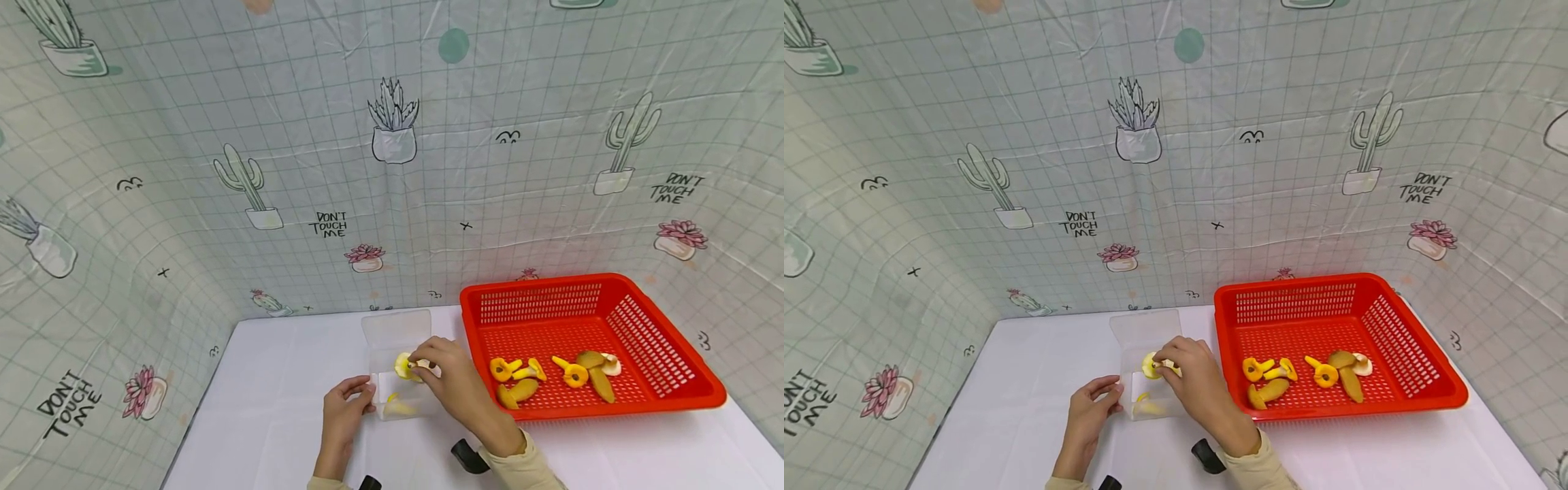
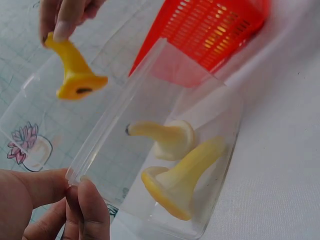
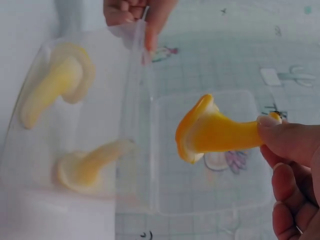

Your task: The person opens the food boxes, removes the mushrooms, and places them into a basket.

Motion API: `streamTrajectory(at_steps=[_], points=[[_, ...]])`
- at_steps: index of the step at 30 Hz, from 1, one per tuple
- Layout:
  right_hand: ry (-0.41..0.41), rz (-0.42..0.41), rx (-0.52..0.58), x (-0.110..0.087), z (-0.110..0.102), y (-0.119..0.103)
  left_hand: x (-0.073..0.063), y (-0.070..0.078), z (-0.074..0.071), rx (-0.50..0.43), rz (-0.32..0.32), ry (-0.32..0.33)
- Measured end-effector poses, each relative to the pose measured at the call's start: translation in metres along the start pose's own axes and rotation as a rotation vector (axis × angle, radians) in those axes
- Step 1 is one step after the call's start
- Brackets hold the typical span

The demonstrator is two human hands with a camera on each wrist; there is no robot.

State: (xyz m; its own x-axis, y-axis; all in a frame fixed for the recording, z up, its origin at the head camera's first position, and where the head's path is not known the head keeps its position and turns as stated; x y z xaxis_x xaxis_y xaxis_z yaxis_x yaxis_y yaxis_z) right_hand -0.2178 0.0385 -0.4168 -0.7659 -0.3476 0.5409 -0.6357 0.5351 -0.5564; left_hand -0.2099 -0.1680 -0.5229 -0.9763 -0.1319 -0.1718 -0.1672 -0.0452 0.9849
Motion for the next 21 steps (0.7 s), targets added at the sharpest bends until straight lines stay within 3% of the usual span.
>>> streamTrajectory(at_steps=[7,21], points=[[0.036,0.033,-0.042,-0.012,-0.033,0.003,0.000,-0.001,0.000,-0.005,0.006,0.006],[0.123,0.116,-0.135,-0.042,-0.090,0.032,0.001,-0.002,-0.001,0.006,-0.016,0.022]])
Point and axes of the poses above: each hand's wrist, its own x-axis towards the middle knuckle, its own z-axis out of the palm, y = z × x, the point moved 8 cm from there along x, towards the middle knuckle, and after that the axes turned 6 degrees about -y, right-handed, at the moved point
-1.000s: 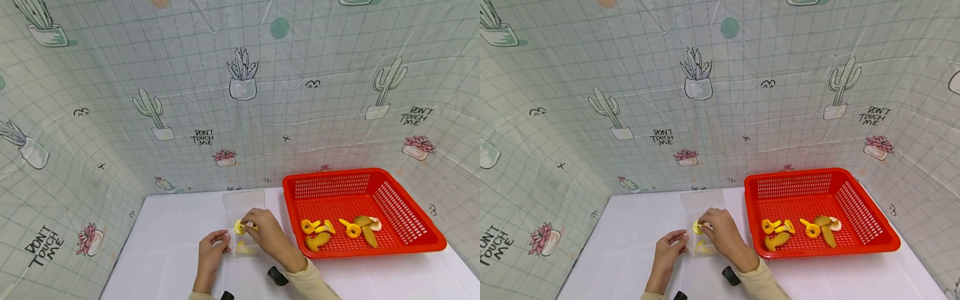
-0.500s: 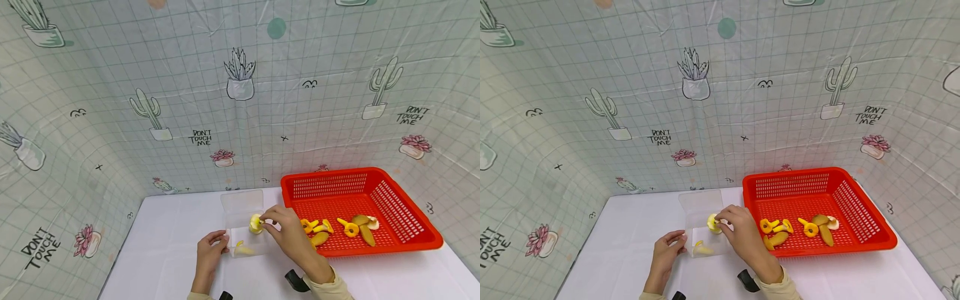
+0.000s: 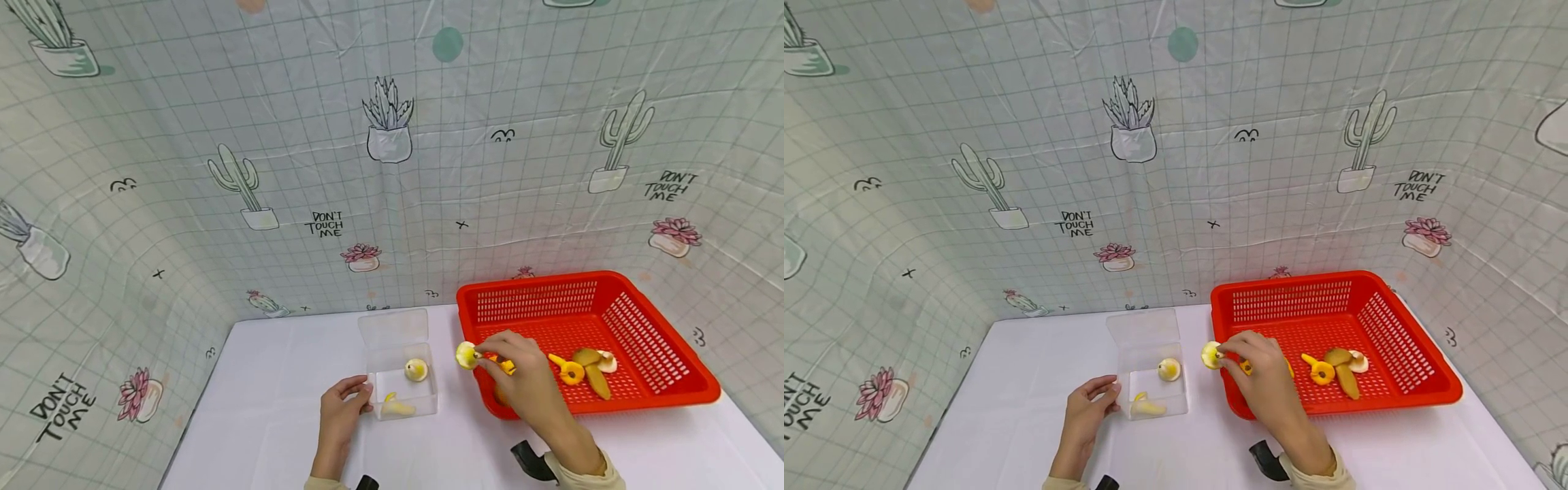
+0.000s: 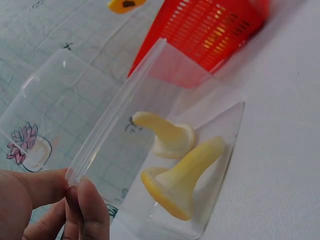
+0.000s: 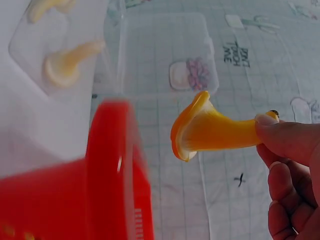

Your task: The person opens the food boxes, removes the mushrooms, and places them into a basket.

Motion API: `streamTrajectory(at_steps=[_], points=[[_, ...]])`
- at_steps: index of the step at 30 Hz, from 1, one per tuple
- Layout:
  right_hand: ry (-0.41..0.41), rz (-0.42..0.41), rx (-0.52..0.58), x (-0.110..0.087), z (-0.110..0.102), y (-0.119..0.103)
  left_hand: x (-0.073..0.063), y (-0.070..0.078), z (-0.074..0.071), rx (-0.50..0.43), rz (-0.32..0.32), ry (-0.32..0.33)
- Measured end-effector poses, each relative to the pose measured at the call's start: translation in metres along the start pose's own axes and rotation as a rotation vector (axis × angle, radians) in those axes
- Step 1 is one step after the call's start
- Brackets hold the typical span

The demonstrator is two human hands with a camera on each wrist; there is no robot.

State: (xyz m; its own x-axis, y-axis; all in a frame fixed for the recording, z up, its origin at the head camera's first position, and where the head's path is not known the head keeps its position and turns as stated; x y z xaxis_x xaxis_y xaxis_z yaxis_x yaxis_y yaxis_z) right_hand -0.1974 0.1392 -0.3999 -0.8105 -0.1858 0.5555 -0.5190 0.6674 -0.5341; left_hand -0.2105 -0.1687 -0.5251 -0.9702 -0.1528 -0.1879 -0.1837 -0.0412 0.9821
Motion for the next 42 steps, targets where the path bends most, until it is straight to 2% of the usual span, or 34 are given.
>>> streamTrajectory(at_steps=[11,18,21,24,29,31,34,42], points=[[0.088,-0.012,-0.057,-0.013,-0.033,0.025,0.000,0.000,0.000,0.001,-0.004,0.003],[0.113,0.030,-0.096,-0.017,-0.051,0.041,0.001,0.001,0.002,0.016,-0.006,-0.002],[0.125,0.024,-0.112,-0.017,-0.059,0.045,0.001,0.000,0.002,0.022,-0.010,0.005],[0.165,0.030,-0.119,-0.015,-0.072,0.050,0.000,0.000,0.001,0.018,-0.011,0.010],[0.243,0.088,-0.111,-0.012,-0.090,0.057,0.000,0.000,0.000,0.010,-0.007,0.002],[0.227,0.089,-0.108,-0.012,-0.089,0.056,0.000,0.000,0.000,0.009,-0.006,-0.001],[0.159,0.064,-0.116,-0.013,-0.075,0.048,-0.001,0.000,0.000,0.012,-0.007,-0.001],[-0.058,-0.026,-0.063,-0.005,-0.011,0.008,-0.001,-0.001,0.000,0.006,-0.010,0.006]])
Point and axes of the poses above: each hand's wrist, its own x-axis towards the middle knuckle, its own z-axis out of the palm, y = z × x, the point moved 8 cm from there along x, towards the middle knuckle, and after that the axes turned 6 degrees about -y, right-handed, at the moved point
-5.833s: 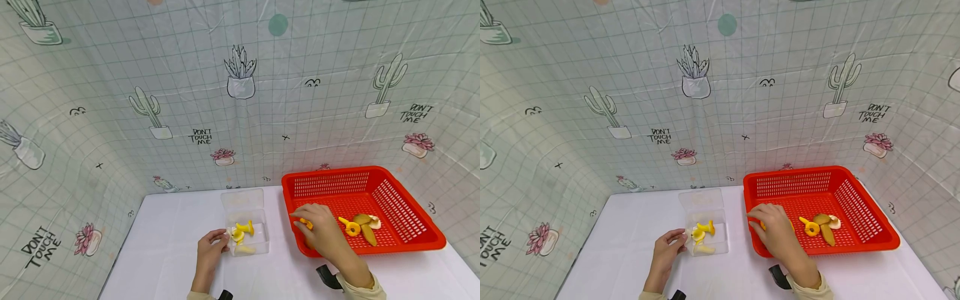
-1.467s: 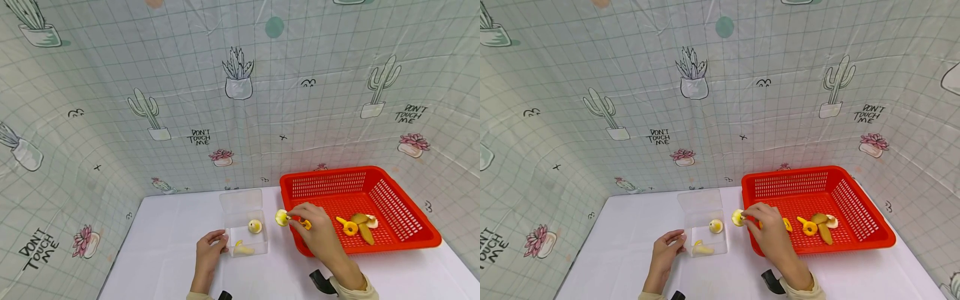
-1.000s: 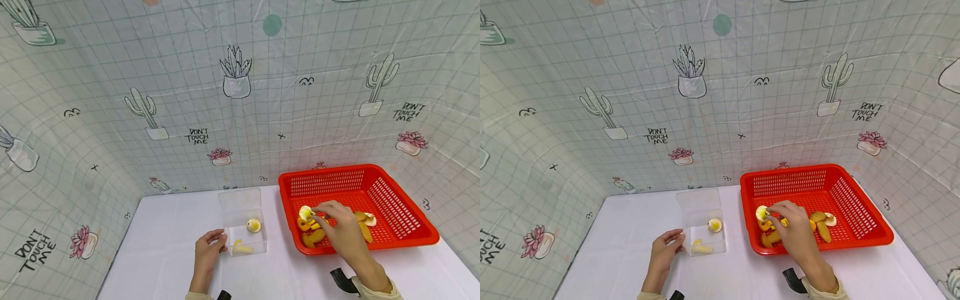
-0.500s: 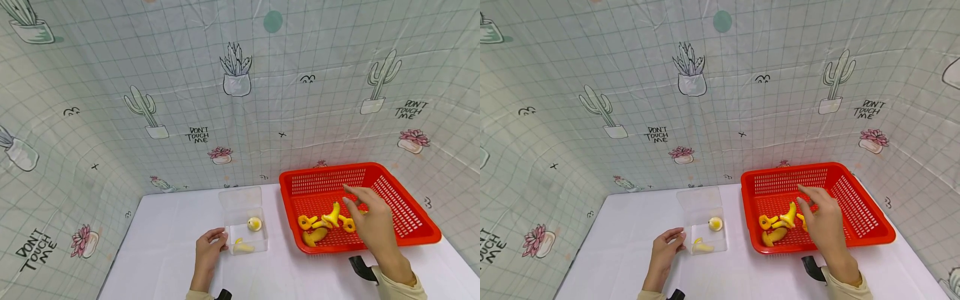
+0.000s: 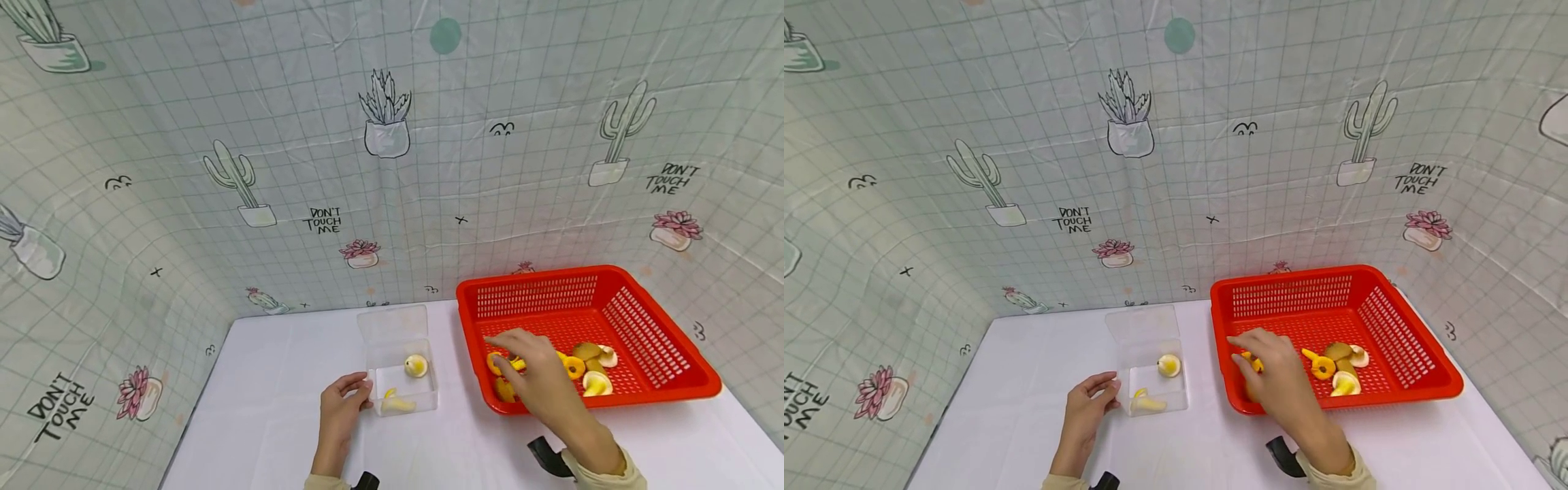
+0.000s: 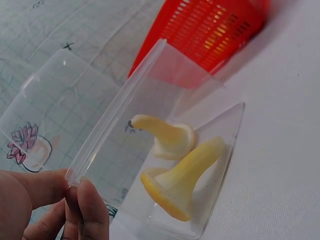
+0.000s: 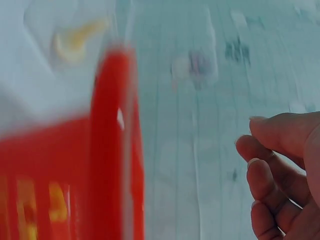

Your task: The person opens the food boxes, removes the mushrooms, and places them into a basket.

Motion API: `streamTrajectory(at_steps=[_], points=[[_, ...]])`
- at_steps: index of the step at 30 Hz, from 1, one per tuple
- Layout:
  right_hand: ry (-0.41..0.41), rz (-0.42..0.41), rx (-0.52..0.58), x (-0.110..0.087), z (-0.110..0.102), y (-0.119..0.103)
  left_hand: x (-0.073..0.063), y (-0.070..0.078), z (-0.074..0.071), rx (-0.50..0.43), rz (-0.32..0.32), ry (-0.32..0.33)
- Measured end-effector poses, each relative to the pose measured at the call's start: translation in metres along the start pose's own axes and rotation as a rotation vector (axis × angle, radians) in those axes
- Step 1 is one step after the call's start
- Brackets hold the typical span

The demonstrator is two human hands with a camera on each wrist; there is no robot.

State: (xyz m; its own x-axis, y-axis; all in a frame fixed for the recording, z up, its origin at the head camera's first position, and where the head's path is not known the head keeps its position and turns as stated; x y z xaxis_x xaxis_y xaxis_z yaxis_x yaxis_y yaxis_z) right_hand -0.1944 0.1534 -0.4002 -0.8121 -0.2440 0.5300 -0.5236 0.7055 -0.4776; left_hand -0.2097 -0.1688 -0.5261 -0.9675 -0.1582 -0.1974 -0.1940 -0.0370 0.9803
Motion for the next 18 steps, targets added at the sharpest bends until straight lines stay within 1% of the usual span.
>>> streamTrajectory(at_steps=[4,7,14,18], points=[[-0.072,-0.044,0.039,0.009,0.030,-0.021,0.001,0.000,0.000,-0.012,0.007,-0.007],[-0.121,-0.053,0.061,0.017,0.051,-0.032,0.001,0.000,0.001,-0.025,0.016,-0.016],[-0.236,-0.022,0.082,0.033,0.093,-0.040,0.001,0.000,0.000,-0.025,0.010,-0.015],[-0.271,-0.027,0.083,0.038,0.112,-0.041,0.000,-0.001,-0.001,-0.021,0.005,-0.012]])
Point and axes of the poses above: each hand's wrist, its own x-axis towards the middle knuckle, its own z-axis out of the palm, y = z × x, the point moved 8 cm from there along x, towards the middle knuckle, and after that the axes turned 6 degrees about -y, right-handed, at the moved point
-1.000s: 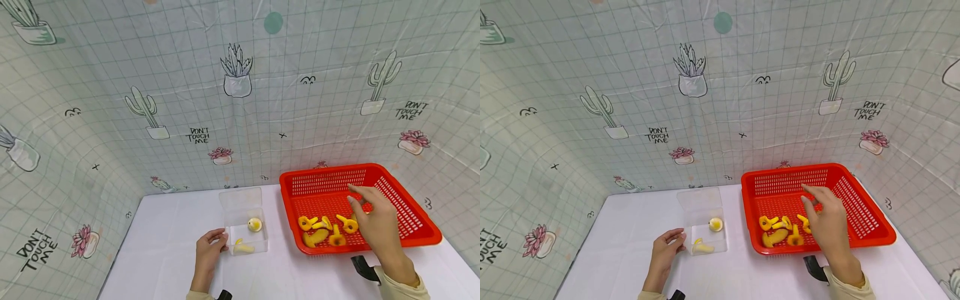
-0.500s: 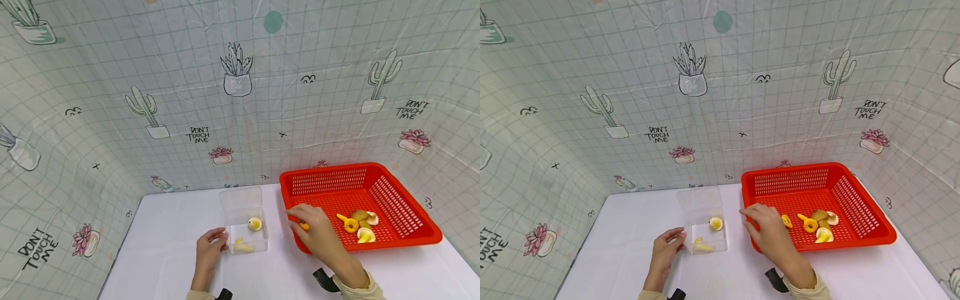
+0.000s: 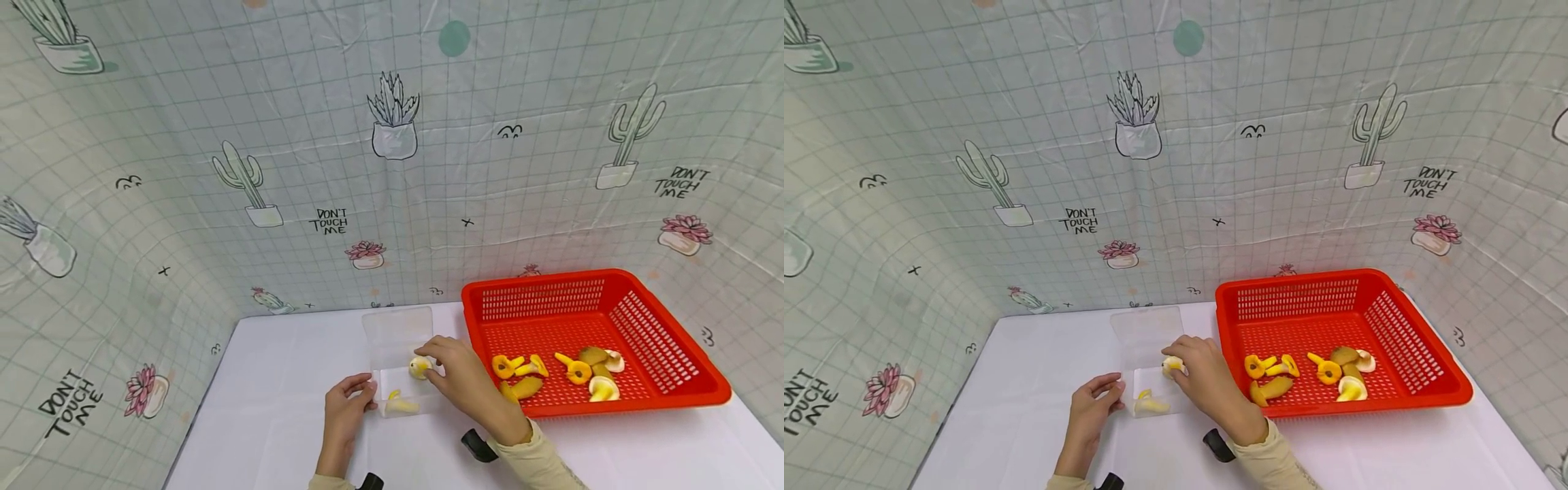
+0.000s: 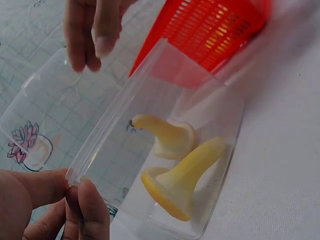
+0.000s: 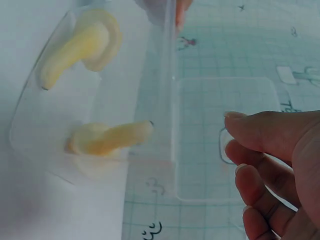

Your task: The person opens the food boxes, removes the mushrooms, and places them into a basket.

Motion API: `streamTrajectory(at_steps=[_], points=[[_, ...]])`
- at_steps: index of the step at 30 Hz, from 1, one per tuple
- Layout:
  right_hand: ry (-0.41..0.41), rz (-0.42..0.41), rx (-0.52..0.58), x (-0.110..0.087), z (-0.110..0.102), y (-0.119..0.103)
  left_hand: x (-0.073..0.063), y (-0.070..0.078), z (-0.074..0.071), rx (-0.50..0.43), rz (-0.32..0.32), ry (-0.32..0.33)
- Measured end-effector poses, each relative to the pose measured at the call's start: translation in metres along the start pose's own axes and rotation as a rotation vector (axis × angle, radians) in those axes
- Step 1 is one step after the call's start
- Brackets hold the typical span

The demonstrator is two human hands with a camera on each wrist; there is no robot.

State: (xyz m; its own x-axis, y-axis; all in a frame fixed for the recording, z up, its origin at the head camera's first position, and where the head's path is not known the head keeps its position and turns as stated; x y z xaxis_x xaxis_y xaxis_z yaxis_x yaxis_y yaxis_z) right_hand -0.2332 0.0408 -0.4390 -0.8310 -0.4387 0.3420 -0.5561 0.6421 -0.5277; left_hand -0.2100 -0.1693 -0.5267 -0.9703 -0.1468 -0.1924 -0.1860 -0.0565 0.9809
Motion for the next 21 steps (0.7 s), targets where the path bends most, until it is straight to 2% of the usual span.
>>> streamTrajectory(at_steps=[5,12,21], points=[[-0.005,-0.026,-0.018,0.009,0.015,0.001,-0.001,0.001,0.000,0.004,-0.002,0.002],[-0.028,-0.041,-0.046,0.014,0.027,0.002,-0.001,0.001,0.001,0.013,0.007,0.001],[-0.048,-0.049,-0.074,0.018,0.038,0.005,0.002,-0.002,0.000,0.026,-0.014,0.008]])
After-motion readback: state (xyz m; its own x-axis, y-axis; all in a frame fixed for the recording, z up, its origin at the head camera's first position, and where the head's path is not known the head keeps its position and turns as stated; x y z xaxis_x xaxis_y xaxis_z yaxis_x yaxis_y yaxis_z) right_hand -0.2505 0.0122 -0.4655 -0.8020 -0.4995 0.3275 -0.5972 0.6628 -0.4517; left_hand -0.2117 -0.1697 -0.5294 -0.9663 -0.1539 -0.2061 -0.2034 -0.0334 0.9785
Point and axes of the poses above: each hand's wrist, its own x-axis towards the middle knuckle, its own z-axis out of the palm, y = z × x, the point moved 8 cm from there along x, towards the middle knuckle, and after that the axes turned 6 degrees about -y, right-handed, at the moved point
